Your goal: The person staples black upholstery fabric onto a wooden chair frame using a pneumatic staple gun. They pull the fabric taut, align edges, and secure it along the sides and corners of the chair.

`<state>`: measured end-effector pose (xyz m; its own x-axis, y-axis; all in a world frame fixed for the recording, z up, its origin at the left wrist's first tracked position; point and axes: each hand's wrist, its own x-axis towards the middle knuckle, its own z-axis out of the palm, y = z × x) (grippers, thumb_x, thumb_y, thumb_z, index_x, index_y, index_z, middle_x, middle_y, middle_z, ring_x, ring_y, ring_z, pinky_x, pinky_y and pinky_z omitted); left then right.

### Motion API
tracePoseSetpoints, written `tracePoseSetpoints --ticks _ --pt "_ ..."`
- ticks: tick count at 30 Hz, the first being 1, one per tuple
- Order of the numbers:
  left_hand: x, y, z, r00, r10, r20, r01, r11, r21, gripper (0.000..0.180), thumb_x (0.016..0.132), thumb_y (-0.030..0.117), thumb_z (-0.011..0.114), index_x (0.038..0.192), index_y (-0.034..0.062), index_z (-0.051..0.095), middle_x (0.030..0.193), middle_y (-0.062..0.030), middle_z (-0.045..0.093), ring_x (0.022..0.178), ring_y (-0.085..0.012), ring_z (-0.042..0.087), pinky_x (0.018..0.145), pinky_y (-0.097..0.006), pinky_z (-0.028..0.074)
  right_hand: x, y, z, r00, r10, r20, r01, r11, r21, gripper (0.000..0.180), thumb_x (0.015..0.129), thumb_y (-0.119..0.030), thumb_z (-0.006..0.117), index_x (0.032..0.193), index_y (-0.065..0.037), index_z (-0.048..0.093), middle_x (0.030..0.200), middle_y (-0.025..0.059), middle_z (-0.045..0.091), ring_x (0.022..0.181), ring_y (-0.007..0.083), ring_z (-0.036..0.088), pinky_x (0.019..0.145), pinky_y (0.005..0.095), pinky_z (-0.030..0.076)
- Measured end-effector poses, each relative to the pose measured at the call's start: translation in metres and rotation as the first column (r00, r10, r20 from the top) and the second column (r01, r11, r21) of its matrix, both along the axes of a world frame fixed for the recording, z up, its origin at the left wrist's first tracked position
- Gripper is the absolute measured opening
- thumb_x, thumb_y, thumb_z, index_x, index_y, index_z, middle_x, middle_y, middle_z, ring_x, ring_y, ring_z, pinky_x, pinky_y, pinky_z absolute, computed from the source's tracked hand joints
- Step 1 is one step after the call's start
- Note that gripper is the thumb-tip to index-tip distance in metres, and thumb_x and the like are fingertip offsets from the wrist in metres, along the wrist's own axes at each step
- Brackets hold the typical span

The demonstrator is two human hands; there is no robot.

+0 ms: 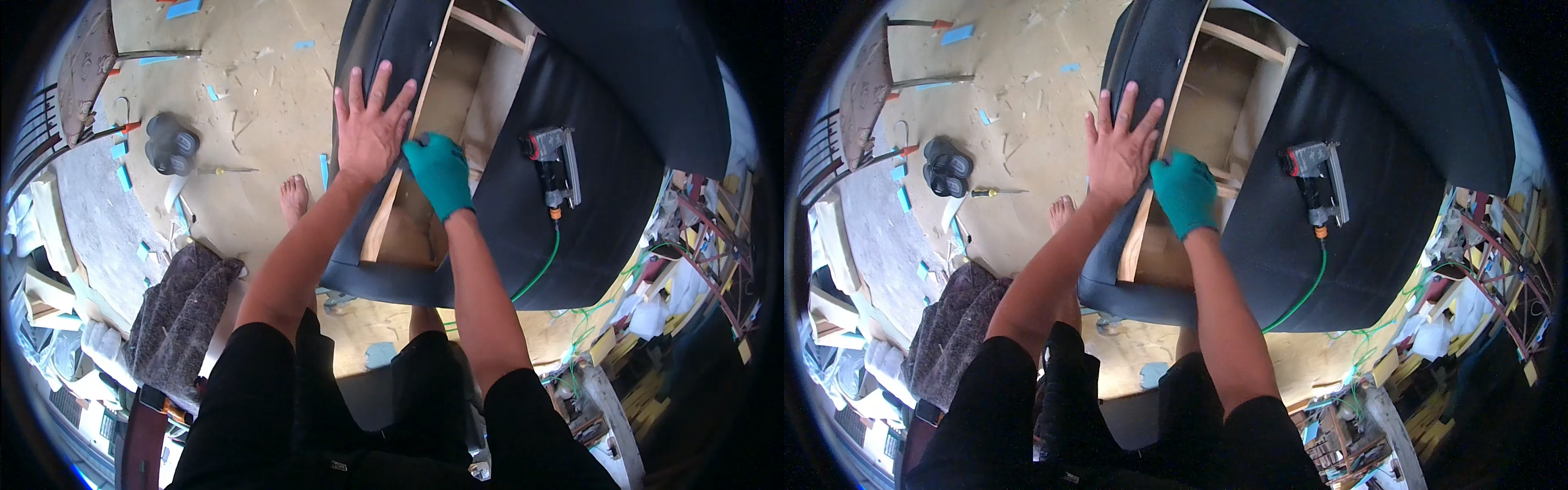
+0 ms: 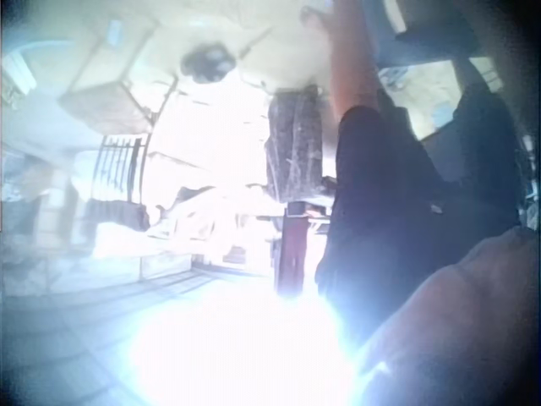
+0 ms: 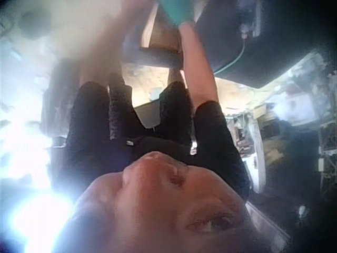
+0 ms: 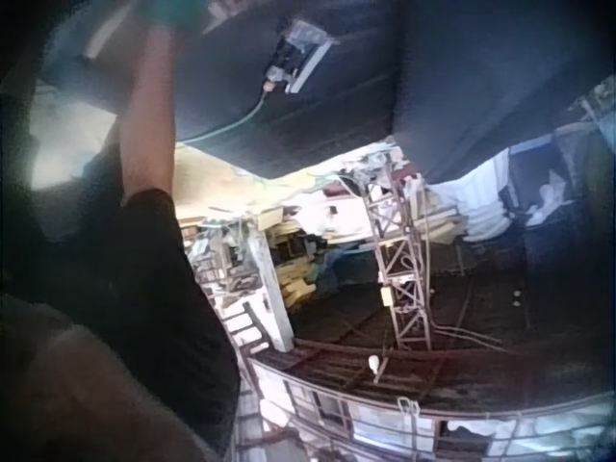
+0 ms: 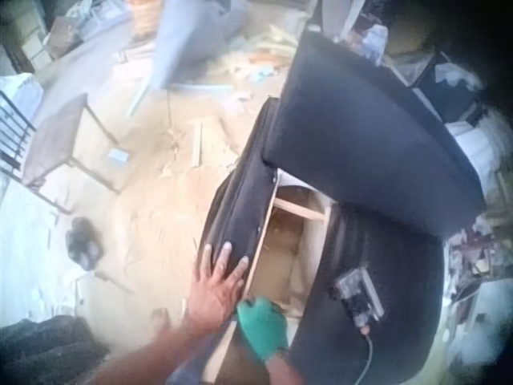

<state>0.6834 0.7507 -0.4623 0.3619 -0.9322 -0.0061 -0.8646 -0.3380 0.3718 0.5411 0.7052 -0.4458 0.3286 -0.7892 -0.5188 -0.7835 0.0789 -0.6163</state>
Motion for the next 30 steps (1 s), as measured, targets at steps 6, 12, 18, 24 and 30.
tracePoseSetpoints --ticks 6,12,18,24,30 --pt "-0.008 0.005 0.004 1.000 0.026 0.017 -0.027 0.997 0.071 0.051 0.108 0.038 0.047 0.158 0.0353 0.042 0.173 -0.0050 0.020 0.156 -0.0463 0.016 0.122 -0.070 0.019 -0.119 -0.043 0.042 0.968 -0.193 -0.158 0.061 0.798 -0.600 0.040 0.094 -0.022 0.067 0.126 0.001 0.065 0.114 0.0246 0.070 0.103 0.0415 0.068 0.092 0.0503 0.052" --pt "-0.020 0.006 0.000 0.998 0.062 0.030 -0.064 0.996 0.066 0.055 0.107 0.038 0.047 0.160 0.0268 0.039 0.173 -0.0053 0.021 0.157 -0.0451 0.017 0.123 -0.068 0.017 -0.196 -0.068 0.012 0.859 -0.134 -0.495 -0.197 0.804 -0.560 0.055 0.090 -0.019 0.067 0.137 0.008 0.057 0.128 0.0276 0.066 0.116 0.0448 0.062 0.106 0.0517 0.045" --pt "-0.029 0.013 -0.002 0.992 0.109 0.066 -0.114 0.991 0.077 0.057 0.108 0.040 0.043 0.162 0.0240 0.037 0.174 -0.0044 0.020 0.157 -0.0442 0.018 0.123 -0.067 0.017 -0.203 -0.089 0.047 0.901 -0.052 -0.430 -0.157 0.886 -0.436 0.050 0.092 -0.019 0.068 0.135 0.005 0.060 0.115 0.0237 0.071 0.105 0.0391 0.069 0.092 0.0484 0.053" --pt "-0.039 0.023 0.000 0.985 0.152 0.076 -0.160 0.980 0.116 0.054 0.108 0.040 0.044 0.161 0.0296 0.039 0.173 -0.0037 0.020 0.157 -0.0447 0.018 0.123 -0.068 0.017 -0.210 -0.117 0.143 0.771 -0.488 0.409 0.417 0.873 0.254 0.038 0.098 -0.020 0.067 0.132 -0.003 0.065 0.109 0.0103 0.073 0.102 0.0212 0.071 0.089 0.0349 0.056" --pt "-0.044 0.025 0.003 0.983 0.173 0.058 -0.178 0.979 0.096 0.050 0.107 0.038 0.047 0.157 0.0370 0.044 0.173 -0.0040 0.021 0.155 -0.0474 0.020 0.122 -0.069 0.020 -0.135 -0.112 0.130 0.832 -0.463 0.306 0.217 0.779 0.589 0.036 0.095 -0.019 0.073 0.126 -0.002 0.065 0.101 0.0071 0.072 0.090 0.0141 0.070 0.082 0.0292 0.057"
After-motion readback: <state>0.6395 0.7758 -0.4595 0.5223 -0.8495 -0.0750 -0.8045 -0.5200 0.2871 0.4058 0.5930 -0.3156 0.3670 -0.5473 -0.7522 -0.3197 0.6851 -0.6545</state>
